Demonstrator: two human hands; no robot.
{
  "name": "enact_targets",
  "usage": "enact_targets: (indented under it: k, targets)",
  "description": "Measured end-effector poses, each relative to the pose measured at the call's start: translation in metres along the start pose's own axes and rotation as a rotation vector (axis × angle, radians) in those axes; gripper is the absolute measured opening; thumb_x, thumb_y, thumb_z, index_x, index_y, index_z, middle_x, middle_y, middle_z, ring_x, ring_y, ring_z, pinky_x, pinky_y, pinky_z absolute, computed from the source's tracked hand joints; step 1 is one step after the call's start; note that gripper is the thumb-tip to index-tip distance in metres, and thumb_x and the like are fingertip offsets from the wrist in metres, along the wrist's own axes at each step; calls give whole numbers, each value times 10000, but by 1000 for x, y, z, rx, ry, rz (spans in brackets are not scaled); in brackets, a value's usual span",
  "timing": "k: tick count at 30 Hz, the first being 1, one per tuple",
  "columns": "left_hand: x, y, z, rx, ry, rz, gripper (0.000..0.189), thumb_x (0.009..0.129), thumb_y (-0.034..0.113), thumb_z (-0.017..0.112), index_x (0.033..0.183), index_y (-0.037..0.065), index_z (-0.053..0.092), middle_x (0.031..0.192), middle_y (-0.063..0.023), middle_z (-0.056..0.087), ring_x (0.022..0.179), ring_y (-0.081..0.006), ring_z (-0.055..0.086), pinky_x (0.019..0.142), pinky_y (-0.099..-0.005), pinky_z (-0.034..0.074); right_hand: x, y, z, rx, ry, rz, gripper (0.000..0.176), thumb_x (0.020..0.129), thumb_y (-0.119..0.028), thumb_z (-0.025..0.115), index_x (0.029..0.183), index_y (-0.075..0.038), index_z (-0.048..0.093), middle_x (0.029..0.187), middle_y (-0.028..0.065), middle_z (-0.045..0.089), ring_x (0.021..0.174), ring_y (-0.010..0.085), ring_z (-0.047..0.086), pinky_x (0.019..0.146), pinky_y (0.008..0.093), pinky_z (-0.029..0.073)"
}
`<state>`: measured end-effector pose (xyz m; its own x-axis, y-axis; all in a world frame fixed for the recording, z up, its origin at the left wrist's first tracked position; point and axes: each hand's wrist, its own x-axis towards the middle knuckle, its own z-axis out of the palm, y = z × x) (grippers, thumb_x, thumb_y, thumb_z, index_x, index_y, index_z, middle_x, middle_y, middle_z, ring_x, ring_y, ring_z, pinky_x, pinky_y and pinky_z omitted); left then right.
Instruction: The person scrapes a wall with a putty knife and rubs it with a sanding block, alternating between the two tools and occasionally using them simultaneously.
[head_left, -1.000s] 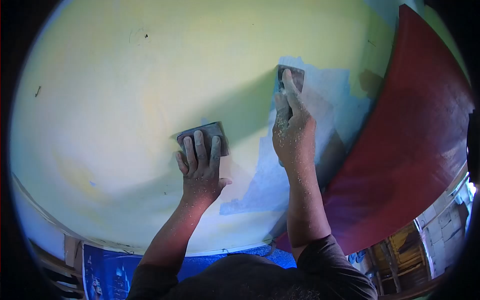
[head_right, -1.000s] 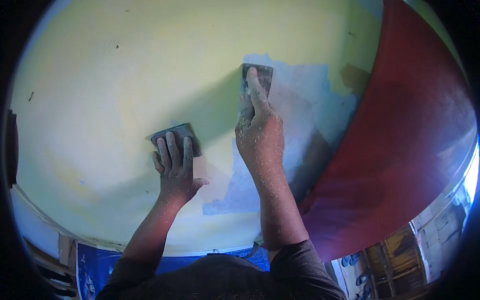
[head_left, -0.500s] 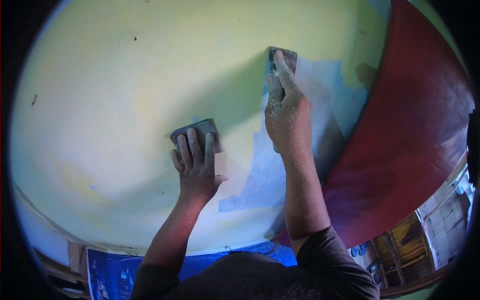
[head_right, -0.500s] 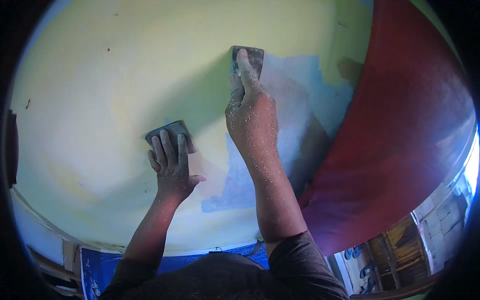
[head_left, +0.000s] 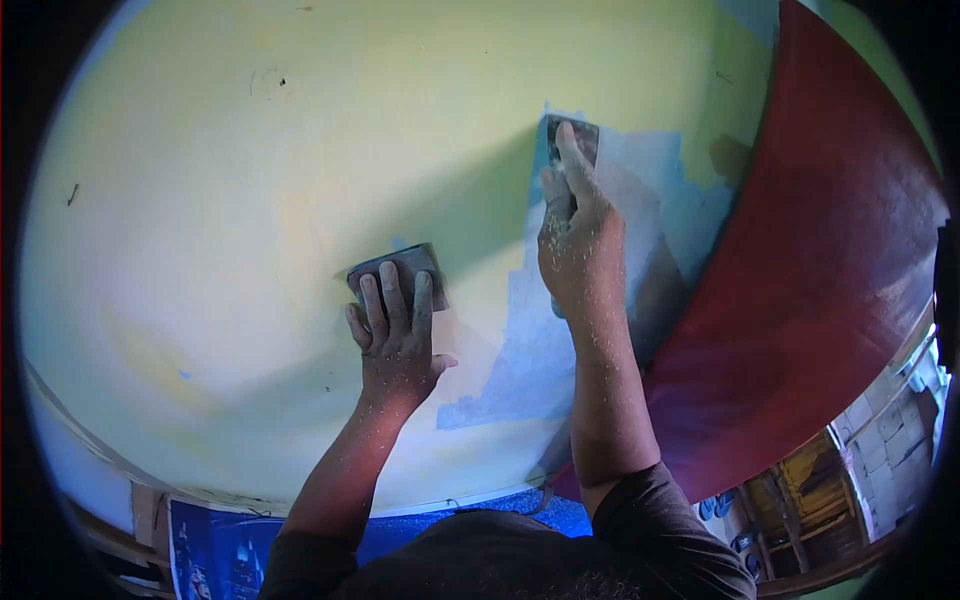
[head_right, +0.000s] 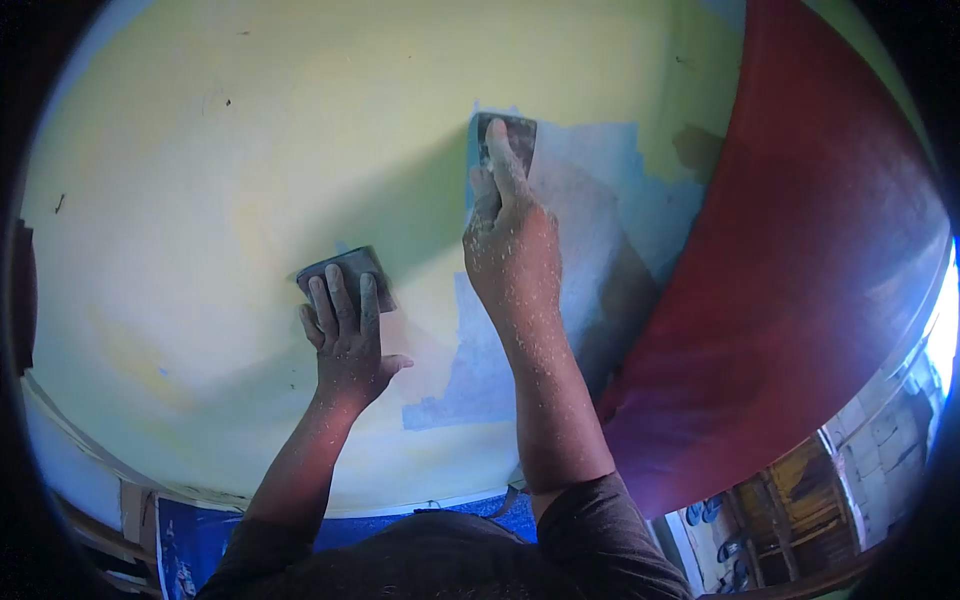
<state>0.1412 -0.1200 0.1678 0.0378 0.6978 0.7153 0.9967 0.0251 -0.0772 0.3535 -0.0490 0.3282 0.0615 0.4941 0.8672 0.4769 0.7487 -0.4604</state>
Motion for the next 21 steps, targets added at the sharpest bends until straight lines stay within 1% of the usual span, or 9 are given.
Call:
enact_targets:
  k: [1,5,8,10,12,15,17,19,21]
  targets:
    - [0,0,-1,0,-8,-2,1404,676,625,956,1746,55,248,1787,-413,47,1659,-623,7,1254,-808,92,1,-2,-1,-4,3,-3,535,1115,-140,604,1645,-121,527,1031,350,743,967,514,758,823,535,592]
    - [-2,-2,1,10,3,19,1390,701,661,920,1749,51,239,1788,-414,43,1659,-623,1,1252,-809,84,-2,-8,-4,11,-19,60,534,1114,-131,602,1643,-124,530,1038,341,751,988,516,756,829,534,593]
    - [-1,-2,2,25,1,13,1397,712,687,897,1753,47,221,1787,-418,36,1657,-628,-2,1252,-809,75,-2,7,6,32,47,-53,535,1113,-131,601,1644,-135,531,1058,340,755,1001,520,753,837,538,594]
    - [-1,-1,1,29,-13,4,1402,714,693,892,1754,42,213,1786,-421,35,1656,-632,-2,1252,-809,70,3,0,5,57,53,-50,534,1114,-134,598,1644,-141,532,1072,343,753,1006,524,751,845,543,594]
    - [-1,-1,0,28,-20,0,1403,715,688,895,1753,37,212,1784,-425,38,1654,-636,-2,1252,-807,67,8,-10,0,79,-2,74,530,1117,-139,595,1643,-145,533,1084,349,750,1010,530,748,854,548,593]
    - [-1,-1,1,13,12,14,1413,698,680,909,1747,30,221,1782,-429,35,1654,-638,-2,1253,-804,65,2,-5,1,55,11,41,523,1123,-144,590,1642,-141,531,1088,350,749,1007,529,749,856,553,593]
    - [-1,-1,0,15,9,13,1421,686,673,919,1746,31,225,1782,-429,36,1655,-635,-1,1253,-804,66,-3,10,9,34,65,-74,515,1126,-152,590,1638,-137,535,1080,347,751,1013,529,748,859,562,590]
    - [-1,-1,0,16,7,9,1426,677,666,929,1745,32,229,1783,-428,38,1656,-634,1,1254,-803,66,1,3,6,49,58,-78,509,1128,-155,590,1635,-133,538,1090,345,752,1032,528,745,867,567,590]
    - [-1,-1,1,16,-3,9,1429,669,659,938,1745,35,233,1783,-426,40,1656,-634,3,1256,-802,65,5,-8,-1,97,-8,40,505,1130,-156,588,1632,-131,542,1119,345,750,1065,524,741,882,568,592]
